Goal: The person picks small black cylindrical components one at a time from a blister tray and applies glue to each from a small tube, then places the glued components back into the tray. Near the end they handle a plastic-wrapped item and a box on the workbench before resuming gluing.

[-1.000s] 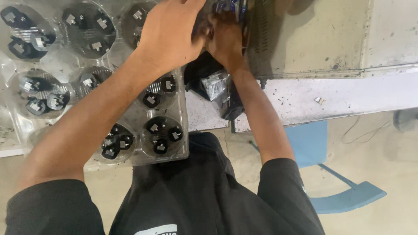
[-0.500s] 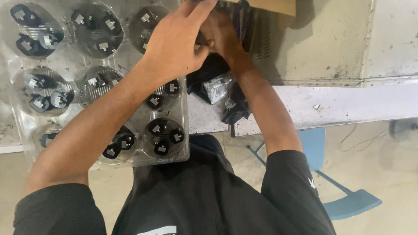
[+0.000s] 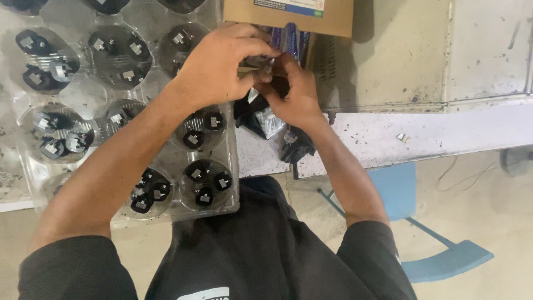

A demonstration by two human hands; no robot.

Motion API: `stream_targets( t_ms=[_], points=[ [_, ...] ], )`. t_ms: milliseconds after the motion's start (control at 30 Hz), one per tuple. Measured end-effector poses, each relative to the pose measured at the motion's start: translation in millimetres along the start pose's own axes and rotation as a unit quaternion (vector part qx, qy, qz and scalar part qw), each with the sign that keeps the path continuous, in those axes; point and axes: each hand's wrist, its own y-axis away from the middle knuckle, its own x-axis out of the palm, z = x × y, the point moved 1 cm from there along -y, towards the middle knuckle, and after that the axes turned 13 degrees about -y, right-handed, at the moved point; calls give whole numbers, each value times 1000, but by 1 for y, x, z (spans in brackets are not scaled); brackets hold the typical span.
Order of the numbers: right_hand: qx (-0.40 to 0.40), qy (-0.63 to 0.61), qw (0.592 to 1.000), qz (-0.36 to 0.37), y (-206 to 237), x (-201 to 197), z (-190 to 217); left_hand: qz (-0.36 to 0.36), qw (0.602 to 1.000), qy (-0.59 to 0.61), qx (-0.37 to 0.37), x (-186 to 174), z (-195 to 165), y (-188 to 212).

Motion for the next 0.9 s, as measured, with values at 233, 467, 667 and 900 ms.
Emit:
stream_targets(
  t_ms=[233, 467, 667, 900],
  points=[
    [12, -114, 993, -2, 16, 2, -22, 1, 993, 96, -67, 8, 7, -1],
    [46, -267, 962, 24, 26, 11, -44, 60, 939, 279, -191, 21, 10, 3],
    [132, -458, 876, 73, 29, 15, -43, 41, 874, 413, -252, 43, 15, 12],
    [1, -108, 991, -81, 34, 25, -11, -50, 835, 453, -308, 75, 17, 23]
  ],
)
